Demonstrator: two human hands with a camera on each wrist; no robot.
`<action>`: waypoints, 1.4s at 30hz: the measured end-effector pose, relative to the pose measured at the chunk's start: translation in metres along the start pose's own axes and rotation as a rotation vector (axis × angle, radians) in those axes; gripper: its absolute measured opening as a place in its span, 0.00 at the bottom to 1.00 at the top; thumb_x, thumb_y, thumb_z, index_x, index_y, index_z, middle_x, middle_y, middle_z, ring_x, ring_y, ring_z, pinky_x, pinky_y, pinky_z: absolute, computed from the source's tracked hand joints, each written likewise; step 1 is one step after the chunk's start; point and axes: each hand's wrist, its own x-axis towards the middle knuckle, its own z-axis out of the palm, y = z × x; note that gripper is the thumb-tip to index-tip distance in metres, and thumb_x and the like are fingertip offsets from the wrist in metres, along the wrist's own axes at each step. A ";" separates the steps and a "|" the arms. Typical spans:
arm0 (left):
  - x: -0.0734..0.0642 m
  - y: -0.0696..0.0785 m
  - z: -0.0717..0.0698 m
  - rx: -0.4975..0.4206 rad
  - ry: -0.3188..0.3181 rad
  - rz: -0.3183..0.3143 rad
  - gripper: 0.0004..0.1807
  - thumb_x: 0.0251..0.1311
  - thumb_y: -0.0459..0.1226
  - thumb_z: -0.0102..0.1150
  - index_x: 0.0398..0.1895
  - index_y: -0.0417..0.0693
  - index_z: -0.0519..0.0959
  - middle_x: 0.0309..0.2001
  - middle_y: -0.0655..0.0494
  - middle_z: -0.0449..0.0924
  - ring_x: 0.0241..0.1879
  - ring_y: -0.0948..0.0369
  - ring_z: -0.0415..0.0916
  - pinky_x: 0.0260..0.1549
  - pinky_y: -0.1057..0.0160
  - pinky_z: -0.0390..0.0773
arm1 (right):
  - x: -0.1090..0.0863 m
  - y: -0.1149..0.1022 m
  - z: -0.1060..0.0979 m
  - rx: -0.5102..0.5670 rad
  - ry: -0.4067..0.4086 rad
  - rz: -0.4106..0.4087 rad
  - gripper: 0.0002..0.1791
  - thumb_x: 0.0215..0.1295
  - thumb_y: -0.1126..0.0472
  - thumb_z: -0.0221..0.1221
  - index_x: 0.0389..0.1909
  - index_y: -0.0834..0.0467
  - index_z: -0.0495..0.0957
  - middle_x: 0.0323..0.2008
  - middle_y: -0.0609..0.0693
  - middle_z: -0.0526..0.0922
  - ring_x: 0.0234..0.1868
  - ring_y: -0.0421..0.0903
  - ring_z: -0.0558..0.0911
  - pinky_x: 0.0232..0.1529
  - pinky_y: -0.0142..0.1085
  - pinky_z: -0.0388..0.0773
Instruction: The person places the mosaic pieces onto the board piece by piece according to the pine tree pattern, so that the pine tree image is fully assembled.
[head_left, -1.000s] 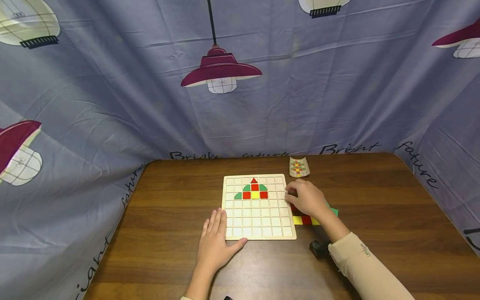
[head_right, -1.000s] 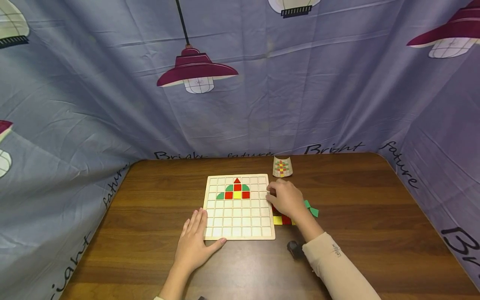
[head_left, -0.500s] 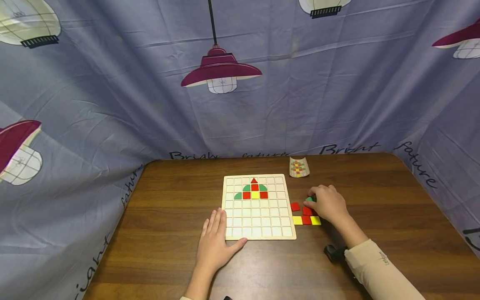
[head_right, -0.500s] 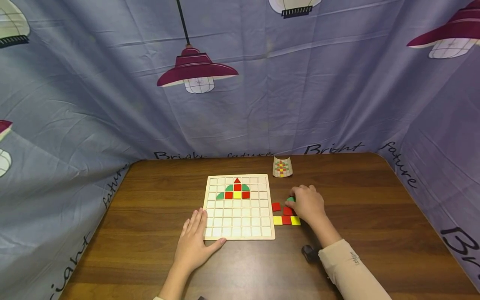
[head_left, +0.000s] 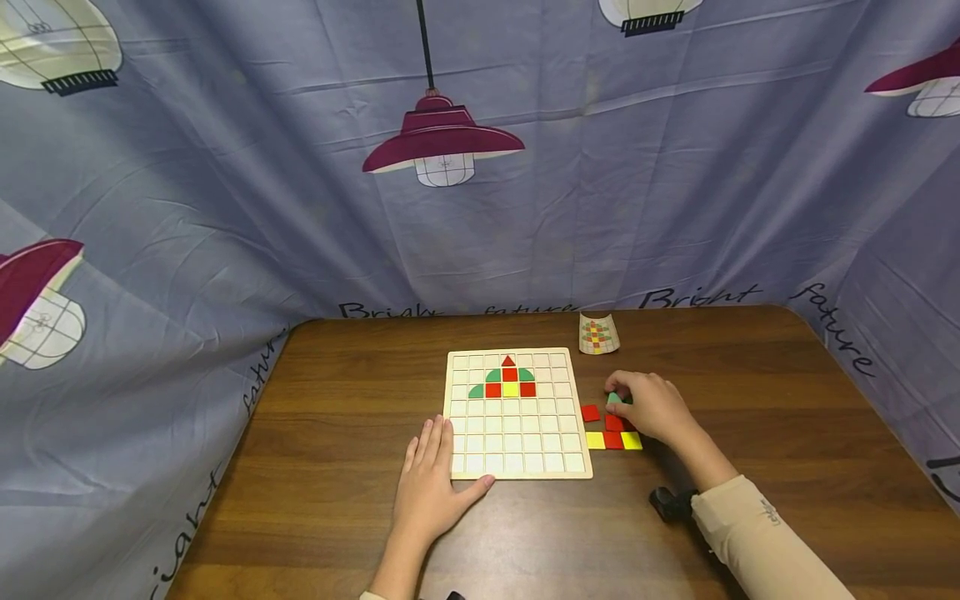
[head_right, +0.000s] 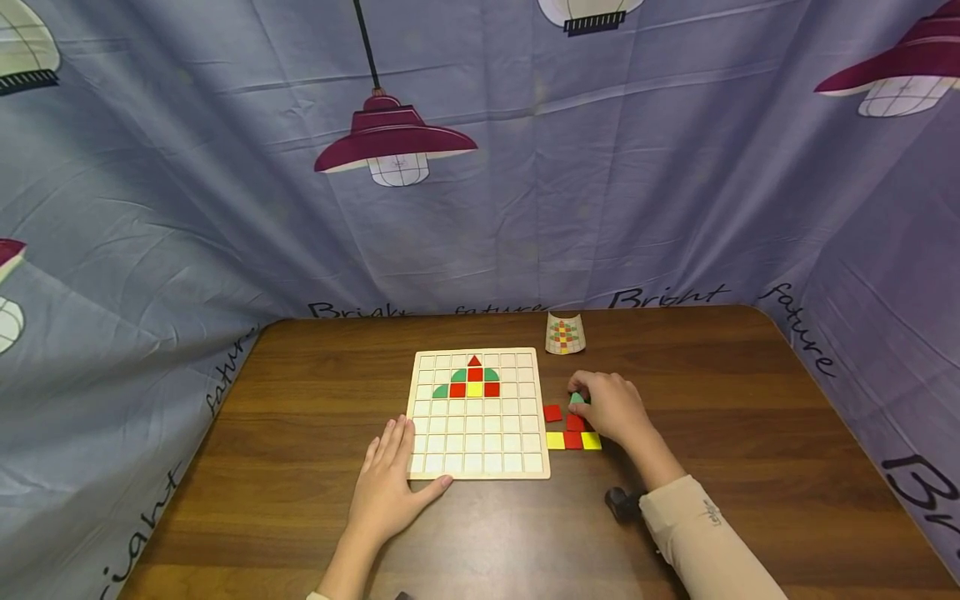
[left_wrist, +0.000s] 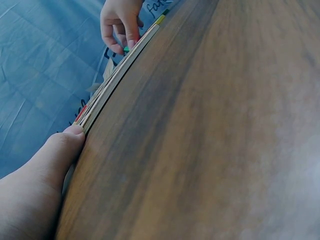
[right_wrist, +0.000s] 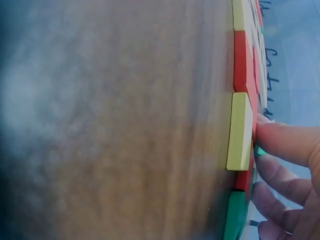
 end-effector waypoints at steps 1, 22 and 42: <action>0.000 0.000 0.000 0.001 0.001 0.001 0.60 0.53 0.76 0.47 0.78 0.43 0.54 0.79 0.49 0.51 0.80 0.54 0.46 0.78 0.50 0.48 | 0.000 0.000 0.000 0.008 -0.005 0.001 0.11 0.58 0.57 0.70 0.40 0.52 0.81 0.31 0.46 0.82 0.34 0.45 0.79 0.36 0.44 0.71; 0.000 -0.001 -0.001 0.000 0.008 0.000 0.60 0.53 0.75 0.49 0.77 0.43 0.55 0.79 0.48 0.52 0.79 0.53 0.47 0.77 0.49 0.49 | 0.013 -0.016 0.005 0.236 0.029 -0.055 0.12 0.60 0.65 0.68 0.45 0.59 0.86 0.39 0.53 0.87 0.34 0.43 0.80 0.35 0.36 0.79; 0.001 0.000 0.000 -0.018 0.003 -0.002 0.60 0.53 0.76 0.48 0.78 0.43 0.55 0.79 0.48 0.52 0.79 0.53 0.47 0.77 0.49 0.49 | 0.042 -0.076 0.034 0.326 -0.024 -0.075 0.14 0.60 0.63 0.68 0.47 0.57 0.87 0.42 0.51 0.88 0.36 0.42 0.80 0.39 0.37 0.81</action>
